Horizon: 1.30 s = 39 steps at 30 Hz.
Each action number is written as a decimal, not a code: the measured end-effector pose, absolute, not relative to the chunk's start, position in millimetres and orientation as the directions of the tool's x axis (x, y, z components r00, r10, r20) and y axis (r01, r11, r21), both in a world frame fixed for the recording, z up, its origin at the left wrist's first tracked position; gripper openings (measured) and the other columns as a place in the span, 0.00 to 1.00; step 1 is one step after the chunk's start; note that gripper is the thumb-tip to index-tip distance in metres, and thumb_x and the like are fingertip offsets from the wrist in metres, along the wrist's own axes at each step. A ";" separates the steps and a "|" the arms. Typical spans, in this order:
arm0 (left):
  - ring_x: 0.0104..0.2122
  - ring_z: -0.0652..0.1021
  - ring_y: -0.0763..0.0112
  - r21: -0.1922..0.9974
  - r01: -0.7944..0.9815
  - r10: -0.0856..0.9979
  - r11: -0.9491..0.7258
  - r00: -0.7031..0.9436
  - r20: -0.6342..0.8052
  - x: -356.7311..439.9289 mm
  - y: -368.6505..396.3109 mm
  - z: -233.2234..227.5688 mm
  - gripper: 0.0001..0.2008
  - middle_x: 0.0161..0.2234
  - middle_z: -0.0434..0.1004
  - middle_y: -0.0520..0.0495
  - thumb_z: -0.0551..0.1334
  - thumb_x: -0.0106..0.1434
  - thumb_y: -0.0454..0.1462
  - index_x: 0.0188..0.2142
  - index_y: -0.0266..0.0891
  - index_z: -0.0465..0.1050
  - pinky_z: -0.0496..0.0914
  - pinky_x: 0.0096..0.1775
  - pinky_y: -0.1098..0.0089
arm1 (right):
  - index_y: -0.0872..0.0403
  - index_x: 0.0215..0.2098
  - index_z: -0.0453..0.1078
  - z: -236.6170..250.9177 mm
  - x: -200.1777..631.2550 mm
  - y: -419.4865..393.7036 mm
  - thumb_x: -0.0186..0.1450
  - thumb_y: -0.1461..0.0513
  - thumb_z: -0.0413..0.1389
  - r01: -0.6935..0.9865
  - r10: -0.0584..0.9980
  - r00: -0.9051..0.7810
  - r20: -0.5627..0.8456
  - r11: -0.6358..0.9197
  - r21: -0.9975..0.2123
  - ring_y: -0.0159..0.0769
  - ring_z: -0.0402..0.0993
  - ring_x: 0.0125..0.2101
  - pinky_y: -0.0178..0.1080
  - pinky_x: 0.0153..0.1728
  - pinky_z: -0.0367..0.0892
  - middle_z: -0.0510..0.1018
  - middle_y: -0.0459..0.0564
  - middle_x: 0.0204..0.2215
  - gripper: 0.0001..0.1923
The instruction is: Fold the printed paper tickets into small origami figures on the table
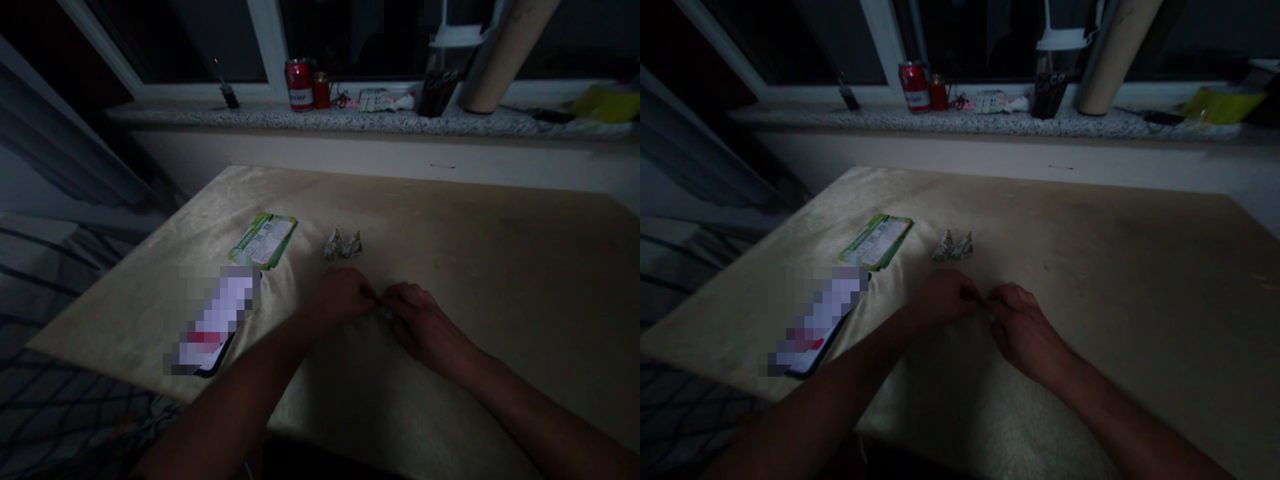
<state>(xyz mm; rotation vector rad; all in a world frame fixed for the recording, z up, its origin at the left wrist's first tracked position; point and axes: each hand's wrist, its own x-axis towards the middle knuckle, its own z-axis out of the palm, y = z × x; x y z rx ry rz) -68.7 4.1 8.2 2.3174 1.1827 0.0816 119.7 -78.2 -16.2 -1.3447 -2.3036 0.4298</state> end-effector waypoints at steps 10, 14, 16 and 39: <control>0.37 0.81 0.58 0.426 0.778 0.799 -0.462 0.573 -0.181 -61.2 -1.0 13.5 0.16 0.34 0.83 0.45 0.67 0.54 0.49 0.37 0.42 0.83 0.71 0.45 0.60 | 0.54 0.52 0.67 -14.3 119.5 -74.6 0.61 0.71 0.54 0.730 0.906 -0.378 0.190 0.418 -0.541 0.46 0.72 0.45 0.50 0.47 0.69 0.76 0.56 0.44 0.21; 0.36 0.81 0.60 0.443 0.770 0.799 -0.459 0.576 -0.173 -63.4 -3.2 12.1 0.16 0.34 0.83 0.47 0.67 0.55 0.49 0.37 0.42 0.82 0.70 0.48 0.60 | 0.52 0.57 0.62 -4.7 131.9 -74.5 0.65 0.66 0.54 0.663 0.938 -0.308 0.157 0.330 -0.672 0.41 0.77 0.42 0.44 0.43 0.73 0.78 0.55 0.45 0.21; 0.36 0.80 0.62 0.455 0.757 0.795 -0.470 0.587 -0.156 -65.5 -4.8 10.5 0.15 0.34 0.83 0.47 0.66 0.57 0.48 0.37 0.41 0.82 0.69 0.49 0.59 | 0.50 0.55 0.65 -1.8 146.9 -72.9 0.67 0.65 0.53 0.653 0.934 -0.298 0.196 0.350 -0.672 0.40 0.78 0.43 0.44 0.44 0.74 0.78 0.54 0.45 0.18; 0.35 0.75 0.69 0.680 0.447 0.635 -0.581 0.772 0.035 -66.7 -17.1 4.9 0.16 0.33 0.78 0.48 0.57 0.69 0.45 0.39 0.36 0.78 0.65 0.41 0.68 | 0.51 0.36 0.73 -3.4 150.3 -80.7 0.66 0.59 0.59 0.524 0.969 -0.206 0.135 0.226 -0.821 0.37 0.77 0.34 0.38 0.35 0.72 0.80 0.49 0.32 0.04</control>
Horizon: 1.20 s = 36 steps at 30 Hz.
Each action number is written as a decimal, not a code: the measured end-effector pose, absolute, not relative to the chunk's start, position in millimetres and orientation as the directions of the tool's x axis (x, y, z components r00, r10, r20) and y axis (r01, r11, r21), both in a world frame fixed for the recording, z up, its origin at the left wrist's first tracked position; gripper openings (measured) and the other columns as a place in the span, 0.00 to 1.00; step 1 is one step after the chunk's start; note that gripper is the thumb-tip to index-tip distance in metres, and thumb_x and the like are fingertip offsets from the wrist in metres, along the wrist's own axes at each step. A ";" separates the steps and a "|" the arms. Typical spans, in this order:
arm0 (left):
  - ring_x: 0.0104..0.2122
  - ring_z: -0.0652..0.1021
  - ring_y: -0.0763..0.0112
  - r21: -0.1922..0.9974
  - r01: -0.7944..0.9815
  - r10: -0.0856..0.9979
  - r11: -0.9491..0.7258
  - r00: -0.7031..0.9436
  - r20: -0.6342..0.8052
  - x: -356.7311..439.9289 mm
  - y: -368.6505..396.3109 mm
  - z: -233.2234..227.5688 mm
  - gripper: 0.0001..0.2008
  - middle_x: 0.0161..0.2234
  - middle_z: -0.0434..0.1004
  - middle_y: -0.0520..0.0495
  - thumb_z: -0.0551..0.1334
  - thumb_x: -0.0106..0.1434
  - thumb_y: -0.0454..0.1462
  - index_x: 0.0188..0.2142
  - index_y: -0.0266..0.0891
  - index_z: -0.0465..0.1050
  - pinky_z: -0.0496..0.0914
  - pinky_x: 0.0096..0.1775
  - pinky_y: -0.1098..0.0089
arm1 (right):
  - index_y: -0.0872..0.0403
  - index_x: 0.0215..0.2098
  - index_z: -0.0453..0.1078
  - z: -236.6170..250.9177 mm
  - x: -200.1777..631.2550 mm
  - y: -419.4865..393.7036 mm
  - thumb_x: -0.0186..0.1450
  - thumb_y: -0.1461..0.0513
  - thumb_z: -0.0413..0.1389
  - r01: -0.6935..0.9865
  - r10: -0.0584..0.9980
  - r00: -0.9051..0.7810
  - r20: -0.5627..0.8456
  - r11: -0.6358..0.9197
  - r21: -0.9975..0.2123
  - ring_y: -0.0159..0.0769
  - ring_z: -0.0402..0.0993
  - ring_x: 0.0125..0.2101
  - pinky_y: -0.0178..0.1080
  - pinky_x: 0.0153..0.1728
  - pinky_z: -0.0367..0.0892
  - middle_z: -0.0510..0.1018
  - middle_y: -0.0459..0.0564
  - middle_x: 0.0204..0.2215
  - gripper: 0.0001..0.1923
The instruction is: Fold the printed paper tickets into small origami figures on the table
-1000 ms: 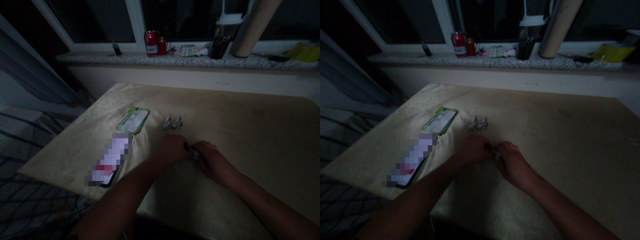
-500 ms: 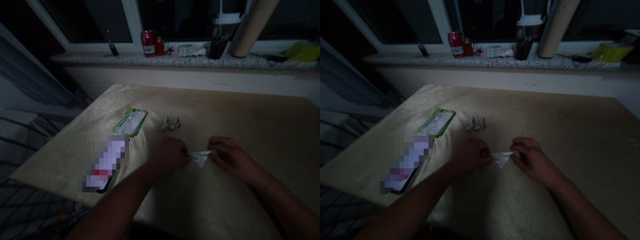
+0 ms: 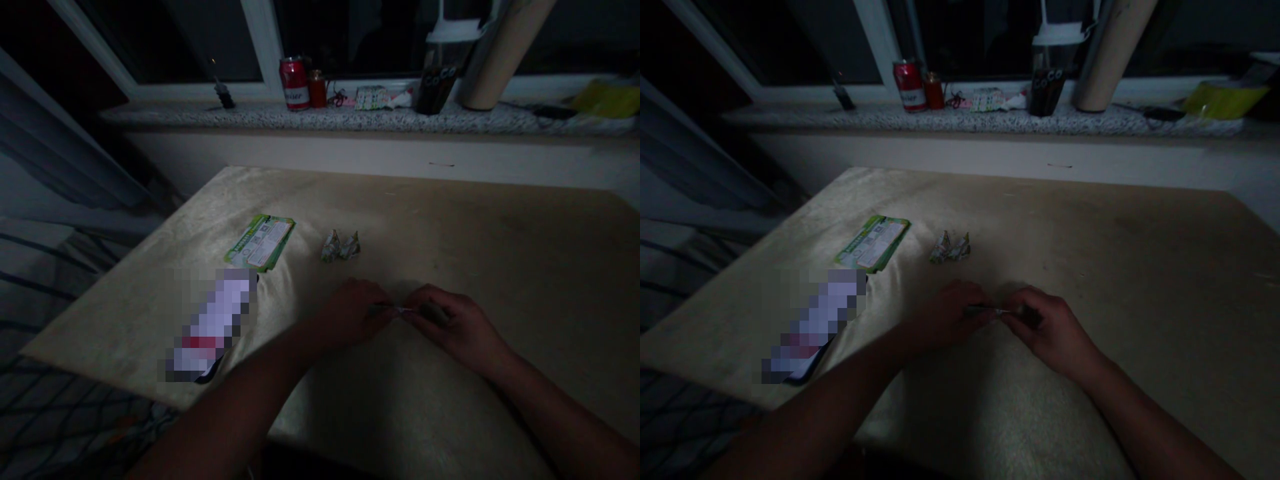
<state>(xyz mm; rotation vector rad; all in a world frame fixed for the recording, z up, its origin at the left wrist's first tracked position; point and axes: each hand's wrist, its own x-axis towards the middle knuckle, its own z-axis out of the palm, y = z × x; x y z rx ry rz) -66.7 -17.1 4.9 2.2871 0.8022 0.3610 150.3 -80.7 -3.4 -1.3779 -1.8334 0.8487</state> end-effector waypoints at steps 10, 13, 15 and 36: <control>0.24 0.69 0.78 0.985 0.173 0.632 0.028 0.760 -0.151 -73.2 -12.6 6.0 0.17 0.23 0.72 0.52 0.65 0.62 0.47 0.33 0.31 0.80 0.62 0.27 0.75 | 0.48 0.38 0.81 2.3 144.7 -85.9 0.63 0.62 0.63 0.123 0.988 -0.132 0.084 0.101 -0.987 0.33 0.81 0.31 0.30 0.32 0.74 0.85 0.47 0.31 0.06; 0.24 0.68 0.79 0.985 0.142 0.620 0.099 0.766 -0.172 -71.3 -14.1 3.6 0.16 0.23 0.72 0.52 0.66 0.61 0.45 0.33 0.31 0.80 0.62 0.27 0.76 | 0.46 0.39 0.82 1.2 142.9 -88.5 0.62 0.64 0.63 0.141 0.982 -0.118 0.149 0.165 -0.976 0.31 0.81 0.30 0.28 0.31 0.74 0.85 0.47 0.31 0.09; 0.24 0.68 0.79 0.983 0.131 0.624 0.126 0.761 -0.181 -70.6 -15.0 2.0 0.15 0.23 0.72 0.52 0.66 0.61 0.44 0.33 0.31 0.80 0.62 0.27 0.76 | 0.45 0.39 0.82 0.1 142.5 -89.3 0.61 0.65 0.64 0.144 0.979 -0.103 0.174 0.188 -0.972 0.31 0.81 0.29 0.28 0.31 0.74 0.85 0.46 0.31 0.10; 0.23 0.62 0.81 0.941 0.215 0.588 -0.261 0.808 -0.022 -69.5 -22.2 5.0 0.17 0.21 0.62 0.56 0.59 0.67 0.43 0.30 0.32 0.75 0.56 0.27 0.76 | 0.52 0.31 0.78 -0.6 135.0 -86.0 0.61 0.64 0.62 0.347 0.969 -0.037 0.244 0.241 -0.906 0.31 0.78 0.26 0.31 0.27 0.72 0.82 0.47 0.26 0.02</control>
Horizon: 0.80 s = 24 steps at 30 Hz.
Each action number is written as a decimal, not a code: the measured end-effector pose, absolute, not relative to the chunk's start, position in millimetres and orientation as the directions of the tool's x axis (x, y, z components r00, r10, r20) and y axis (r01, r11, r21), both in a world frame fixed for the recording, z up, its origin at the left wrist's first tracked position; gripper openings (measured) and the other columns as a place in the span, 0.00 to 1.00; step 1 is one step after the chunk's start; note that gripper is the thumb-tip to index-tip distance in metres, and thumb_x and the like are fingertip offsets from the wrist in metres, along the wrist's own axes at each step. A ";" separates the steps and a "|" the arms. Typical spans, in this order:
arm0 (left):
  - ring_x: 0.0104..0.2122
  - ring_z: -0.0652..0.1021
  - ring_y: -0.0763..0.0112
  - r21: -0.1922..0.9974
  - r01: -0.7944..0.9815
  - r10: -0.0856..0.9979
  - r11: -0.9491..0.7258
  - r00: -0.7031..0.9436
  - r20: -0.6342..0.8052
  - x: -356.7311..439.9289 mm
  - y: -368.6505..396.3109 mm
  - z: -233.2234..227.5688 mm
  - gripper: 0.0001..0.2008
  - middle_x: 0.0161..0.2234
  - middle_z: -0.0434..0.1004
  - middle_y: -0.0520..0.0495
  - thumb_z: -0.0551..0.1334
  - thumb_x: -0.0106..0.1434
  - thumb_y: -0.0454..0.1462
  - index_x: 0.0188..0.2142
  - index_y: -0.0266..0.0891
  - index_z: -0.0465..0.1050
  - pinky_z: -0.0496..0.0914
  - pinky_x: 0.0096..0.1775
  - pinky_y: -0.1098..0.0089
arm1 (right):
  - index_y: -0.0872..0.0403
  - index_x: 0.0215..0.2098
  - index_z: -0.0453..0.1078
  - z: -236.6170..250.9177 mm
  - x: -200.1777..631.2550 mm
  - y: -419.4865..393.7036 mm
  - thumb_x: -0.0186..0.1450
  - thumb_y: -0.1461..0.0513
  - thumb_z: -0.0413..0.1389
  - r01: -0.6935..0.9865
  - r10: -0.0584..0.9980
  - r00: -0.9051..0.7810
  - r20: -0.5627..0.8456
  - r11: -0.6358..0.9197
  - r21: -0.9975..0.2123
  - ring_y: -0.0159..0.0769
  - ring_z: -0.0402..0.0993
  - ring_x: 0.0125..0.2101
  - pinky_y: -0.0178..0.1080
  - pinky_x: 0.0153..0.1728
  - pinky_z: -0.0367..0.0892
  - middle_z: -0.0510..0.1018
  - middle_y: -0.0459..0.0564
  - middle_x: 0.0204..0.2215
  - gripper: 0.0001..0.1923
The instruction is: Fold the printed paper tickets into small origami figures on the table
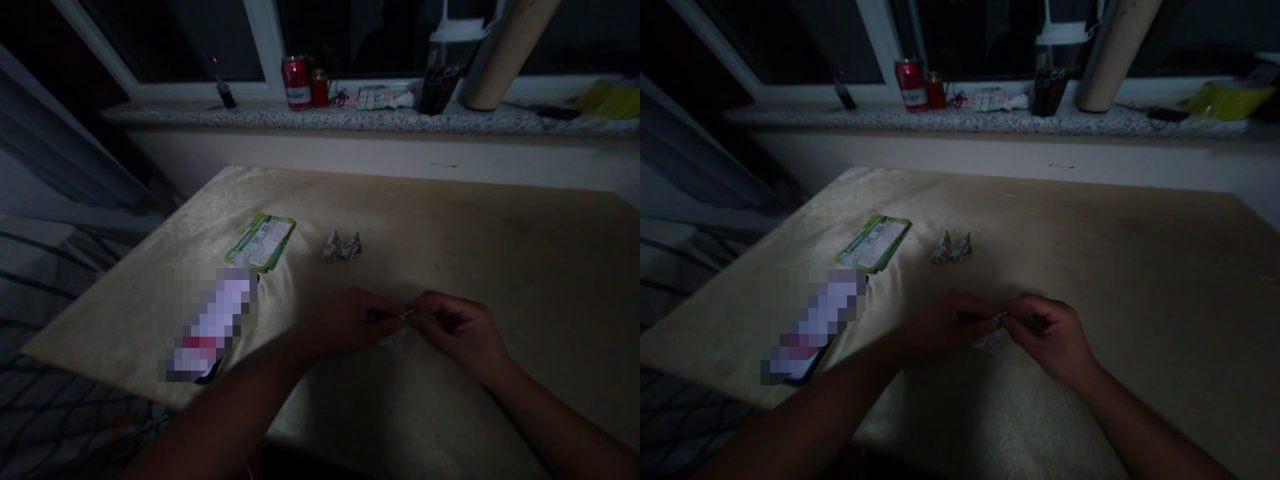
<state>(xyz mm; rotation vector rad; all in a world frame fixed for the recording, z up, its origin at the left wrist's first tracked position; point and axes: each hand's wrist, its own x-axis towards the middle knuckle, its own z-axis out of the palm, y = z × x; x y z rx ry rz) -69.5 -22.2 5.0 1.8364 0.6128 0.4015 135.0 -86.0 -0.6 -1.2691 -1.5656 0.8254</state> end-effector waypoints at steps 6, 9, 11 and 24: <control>0.24 0.64 0.80 0.911 0.223 0.579 -0.347 0.815 0.021 -67.4 -24.0 3.5 0.16 0.22 0.64 0.55 0.58 0.68 0.43 0.30 0.33 0.73 0.56 0.27 0.75 | 0.52 0.32 0.78 -3.8 131.3 -87.4 0.60 0.64 0.63 0.356 0.972 -0.022 0.233 0.225 -0.907 0.31 0.77 0.25 0.31 0.25 0.72 0.82 0.47 0.26 0.02; 0.23 0.63 0.80 0.913 0.211 0.584 -0.349 0.811 0.035 -66.7 -25.2 5.1 0.16 0.21 0.62 0.55 0.58 0.67 0.42 0.27 0.33 0.71 0.56 0.27 0.75 | 0.51 0.33 0.77 -4.1 128.8 -88.7 0.59 0.65 0.63 0.326 0.974 -0.008 0.225 0.215 -0.921 0.31 0.77 0.25 0.30 0.25 0.71 0.81 0.46 0.25 0.04; 0.23 0.62 0.80 0.935 0.186 0.593 -0.303 0.804 0.032 -66.8 -26.4 6.4 0.16 0.21 0.60 0.56 0.58 0.67 0.42 0.26 0.34 0.69 0.55 0.26 0.75 | 0.51 0.37 0.76 -3.1 127.7 -89.7 0.59 0.66 0.64 0.280 0.977 -0.002 0.213 0.205 -0.938 0.31 0.77 0.25 0.30 0.25 0.71 0.81 0.45 0.25 0.08; 0.23 0.61 0.79 0.997 0.075 0.556 0.005 0.828 -0.065 -66.5 -27.8 2.7 0.20 0.22 0.60 0.55 0.60 0.65 0.49 0.27 0.33 0.69 0.55 0.26 0.75 | 0.53 0.30 0.68 -6.9 135.9 -93.2 0.68 0.61 0.55 0.219 0.956 -0.268 0.123 0.185 -0.958 0.30 0.65 0.22 0.32 0.22 0.62 0.71 0.44 0.21 0.08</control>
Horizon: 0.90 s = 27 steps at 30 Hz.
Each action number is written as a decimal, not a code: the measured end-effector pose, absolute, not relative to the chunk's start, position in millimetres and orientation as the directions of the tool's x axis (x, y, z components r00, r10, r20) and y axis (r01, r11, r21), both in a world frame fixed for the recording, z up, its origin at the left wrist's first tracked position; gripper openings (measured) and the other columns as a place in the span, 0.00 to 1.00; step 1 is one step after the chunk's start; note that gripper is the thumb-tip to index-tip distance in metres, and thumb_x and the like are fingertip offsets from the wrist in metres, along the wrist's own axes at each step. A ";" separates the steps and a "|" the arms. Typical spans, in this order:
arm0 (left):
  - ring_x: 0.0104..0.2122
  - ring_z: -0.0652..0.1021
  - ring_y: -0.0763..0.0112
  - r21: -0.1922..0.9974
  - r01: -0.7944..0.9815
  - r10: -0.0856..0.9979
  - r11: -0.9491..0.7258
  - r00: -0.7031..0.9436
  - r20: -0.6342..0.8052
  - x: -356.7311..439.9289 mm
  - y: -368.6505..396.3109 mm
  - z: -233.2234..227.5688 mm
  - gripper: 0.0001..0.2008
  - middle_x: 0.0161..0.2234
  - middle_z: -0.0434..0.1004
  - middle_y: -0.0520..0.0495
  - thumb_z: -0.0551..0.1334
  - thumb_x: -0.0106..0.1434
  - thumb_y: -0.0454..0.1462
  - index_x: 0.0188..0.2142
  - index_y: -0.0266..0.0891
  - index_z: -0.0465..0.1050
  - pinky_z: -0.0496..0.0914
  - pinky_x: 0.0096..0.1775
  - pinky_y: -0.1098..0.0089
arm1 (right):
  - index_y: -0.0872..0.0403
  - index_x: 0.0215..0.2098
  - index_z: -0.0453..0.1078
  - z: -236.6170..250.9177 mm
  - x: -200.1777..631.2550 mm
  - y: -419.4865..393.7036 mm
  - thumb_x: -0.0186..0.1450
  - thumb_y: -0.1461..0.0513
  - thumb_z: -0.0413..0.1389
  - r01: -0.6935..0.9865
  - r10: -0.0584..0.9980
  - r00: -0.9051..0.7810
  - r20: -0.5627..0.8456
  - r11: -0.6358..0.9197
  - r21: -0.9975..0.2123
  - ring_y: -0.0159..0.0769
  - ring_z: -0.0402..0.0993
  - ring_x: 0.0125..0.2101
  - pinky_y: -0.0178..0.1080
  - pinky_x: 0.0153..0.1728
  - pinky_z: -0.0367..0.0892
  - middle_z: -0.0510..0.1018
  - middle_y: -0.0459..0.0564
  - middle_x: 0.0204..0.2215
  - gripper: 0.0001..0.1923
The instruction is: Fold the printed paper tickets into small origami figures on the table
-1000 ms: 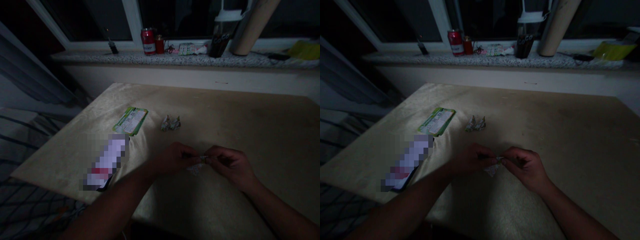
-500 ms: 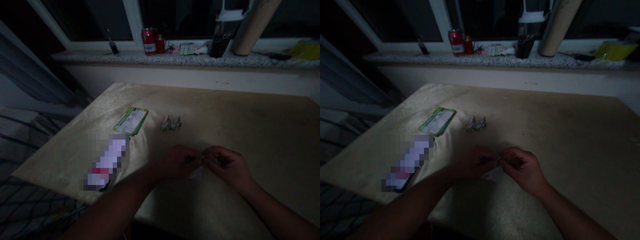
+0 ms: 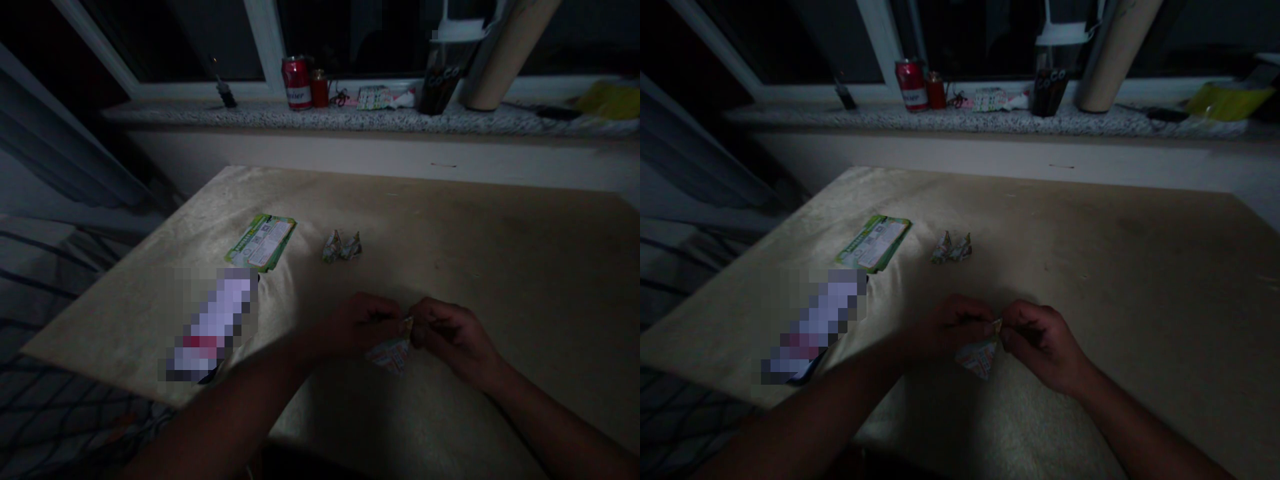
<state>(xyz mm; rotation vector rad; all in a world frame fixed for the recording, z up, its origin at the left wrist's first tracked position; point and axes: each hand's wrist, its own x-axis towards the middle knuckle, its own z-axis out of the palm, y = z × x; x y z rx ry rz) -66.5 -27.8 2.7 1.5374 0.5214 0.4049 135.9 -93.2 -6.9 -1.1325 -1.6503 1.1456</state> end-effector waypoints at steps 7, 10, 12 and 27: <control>0.24 0.60 0.79 0.996 0.086 0.536 -0.030 0.842 -0.057 -67.0 -28.8 3.5 0.19 0.23 0.57 0.56 0.58 0.67 0.47 0.28 0.34 0.68 0.55 0.27 0.74 | 0.53 0.27 0.65 -4.3 135.1 -92.0 0.64 0.64 0.55 0.338 0.943 -0.259 0.210 0.293 -0.894 0.29 0.64 0.20 0.33 0.20 0.60 0.69 0.43 0.20 0.07; 0.24 0.59 0.79 0.992 0.095 0.519 -0.082 0.854 -0.038 -65.3 -29.7 4.0 0.19 0.22 0.56 0.56 0.58 0.68 0.47 0.27 0.34 0.66 0.54 0.26 0.74 | 0.52 0.24 0.63 -5.4 134.3 -91.4 0.60 0.67 0.56 0.406 0.928 -0.256 0.269 0.356 -0.841 0.27 0.60 0.17 0.32 0.17 0.56 0.67 0.41 0.17 0.08; 0.24 0.60 0.80 0.984 0.125 0.510 -0.125 0.859 -0.044 -63.3 -30.7 3.2 0.20 0.22 0.57 0.56 0.58 0.67 0.47 0.26 0.34 0.66 0.54 0.26 0.74 | 0.52 0.21 0.62 -5.7 134.1 -91.3 0.57 0.68 0.56 0.468 0.907 -0.254 0.336 0.419 -0.778 0.26 0.56 0.15 0.32 0.16 0.53 0.64 0.40 0.15 0.10; 0.24 0.60 0.79 0.995 0.086 0.510 -0.049 0.859 -0.050 -61.9 -32.2 3.7 0.21 0.23 0.58 0.55 0.57 0.67 0.49 0.28 0.34 0.67 0.56 0.26 0.75 | 0.52 0.23 0.65 -1.6 135.8 -90.5 0.62 0.67 0.53 0.488 0.890 -0.268 0.370 0.456 -0.744 0.27 0.62 0.13 0.32 0.16 0.56 0.68 0.42 0.14 0.10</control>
